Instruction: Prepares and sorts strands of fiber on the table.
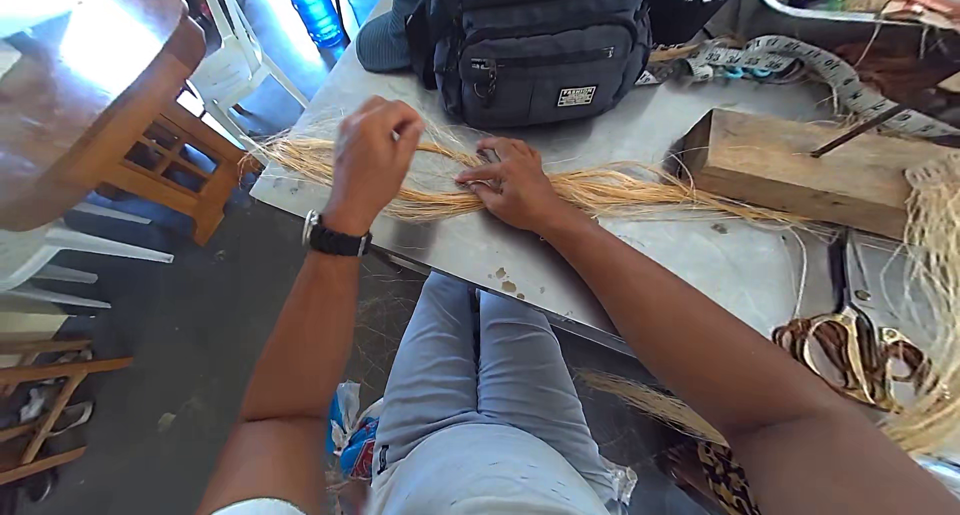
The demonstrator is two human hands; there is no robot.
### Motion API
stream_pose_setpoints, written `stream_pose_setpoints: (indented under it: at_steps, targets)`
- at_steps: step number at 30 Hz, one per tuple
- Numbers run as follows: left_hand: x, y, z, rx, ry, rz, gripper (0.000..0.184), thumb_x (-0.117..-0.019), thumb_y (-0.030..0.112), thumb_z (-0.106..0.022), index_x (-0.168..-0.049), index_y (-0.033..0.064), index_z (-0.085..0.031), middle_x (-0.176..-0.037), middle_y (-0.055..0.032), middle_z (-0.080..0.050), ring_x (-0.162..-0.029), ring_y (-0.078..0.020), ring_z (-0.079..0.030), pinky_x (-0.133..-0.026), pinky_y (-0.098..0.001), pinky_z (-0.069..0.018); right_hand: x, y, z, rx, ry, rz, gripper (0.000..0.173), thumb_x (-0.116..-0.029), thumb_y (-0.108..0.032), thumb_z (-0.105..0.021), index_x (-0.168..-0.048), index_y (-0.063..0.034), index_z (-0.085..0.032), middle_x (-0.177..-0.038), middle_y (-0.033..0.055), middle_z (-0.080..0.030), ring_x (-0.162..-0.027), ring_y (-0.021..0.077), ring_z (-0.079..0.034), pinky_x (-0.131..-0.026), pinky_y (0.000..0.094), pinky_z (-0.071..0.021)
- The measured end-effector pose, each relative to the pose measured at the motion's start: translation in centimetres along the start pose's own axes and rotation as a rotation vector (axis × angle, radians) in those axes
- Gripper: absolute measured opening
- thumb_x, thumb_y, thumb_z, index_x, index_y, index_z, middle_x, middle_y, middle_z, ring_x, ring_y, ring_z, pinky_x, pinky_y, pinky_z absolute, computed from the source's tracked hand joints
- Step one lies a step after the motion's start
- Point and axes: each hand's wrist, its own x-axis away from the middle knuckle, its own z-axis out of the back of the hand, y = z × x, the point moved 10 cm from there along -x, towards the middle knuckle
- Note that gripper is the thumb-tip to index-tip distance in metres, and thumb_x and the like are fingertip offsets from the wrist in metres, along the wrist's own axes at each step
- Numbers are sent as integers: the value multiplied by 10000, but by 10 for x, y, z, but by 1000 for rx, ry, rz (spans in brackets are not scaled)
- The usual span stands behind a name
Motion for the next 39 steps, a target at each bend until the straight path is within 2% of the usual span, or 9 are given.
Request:
stream_pose_setpoints:
  at_steps: [5, 14, 18, 23, 26, 29, 32, 35, 39]
  targets:
    - [-13, -20, -87, -202, -493, -14, 168, -987, 135, -605, -1059, 59, -737, -1057, -179, -689, -1057, -372, -665, -906, -605, -528, 1, 1, -2, 14, -28, -11, 256, -970, -267, -618, -1154, -316, -788, -1461, 151, -549, -1401, 367, -440, -1152, 633, -282]
    - [-7, -34, -108, -272, -636, -67, 142, -975, 134, -597, -979, 26, -689, -1044, -174, -650, -1014, -367, -655, -852, -587, -534, 0, 4, 0, -19, 21, -13, 280, -943, -278, -616, -1165, -298, -785, -1415, 132, -580, -1343, 339, -494, -1115, 624, -320]
    - [-17, -30, -94, -212, -542, -93, 149, -965, 153, -598, -985, 19, -659, -1021, -184, -667, -991, -381, -669, -834, -608, -535, 1, -1, 15, -112, 123, 9, 281, -950, -333, -631, -1154, -212, -781, -1334, 117, -616, -1246, 307, -560, -1043, 599, -400]
    - [-30, -19, -54, -91, -390, -142, 153, -992, 140, -542, -1052, 36, -636, -826, -128, -658, -737, -297, -661, -679, -544, -548, 0, -1, 21, -258, 201, 41, 481, -998, -570, -540, -1168, -177, -759, -1239, 83, -658, -1186, 250, -598, -1033, 561, -437]
    - [-35, -8, -37, -86, -391, -189, 168, -1006, 103, -554, -1132, 43, -648, -882, -117, -668, -776, -261, -659, -734, -503, -558, 0, 4, 23, -348, 208, -1, 469, -1053, -497, -470, -1171, -136, -745, -1185, 84, -667, -1157, 235, -612, -1025, 540, -457]
    - [-37, -6, -27, -175, -412, -199, 213, -1010, 82, -565, -1189, 40, -673, -1009, -172, -669, -899, -343, -664, -819, -578, -539, -1, 9, 26, -341, 245, -32, 438, -1095, -365, -423, -1146, -78, -750, -1124, 121, -682, -1106, 238, -638, -974, 472, -505]
    - [-39, -16, -10, -310, -365, -137, 180, -1014, 91, -565, -1110, 39, -708, -1045, -210, -674, -969, -419, -670, -825, -650, -517, 0, 11, 22, -304, 208, -82, 275, -1044, -226, -536, -1135, -73, -746, -1122, 123, -670, -1085, 237, -640, -966, 441, -523]
    - [-41, -40, 15, -390, -259, -2, 210, -1023, 99, -530, -1135, 33, -695, -1097, -238, -671, -1026, -471, -654, -835, -701, -496, 0, 9, 20, -281, 169, -93, 221, -1002, -166, -588, -1126, -80, -749, -1144, 134, -658, -1100, 271, -628, -977, 479, -513]
    - [-31, -65, 46, -314, -90, 119, 247, -1035, 129, -513, -1177, 24, -686, -1131, -228, -688, -1035, -437, -664, -890, -674, -493, 0, 7, 27, -295, 228, -67, 264, -963, -161, -615, -1189, -76, -722, -1217, 144, -645, -1169, 283, -612, -997, 498, -512]
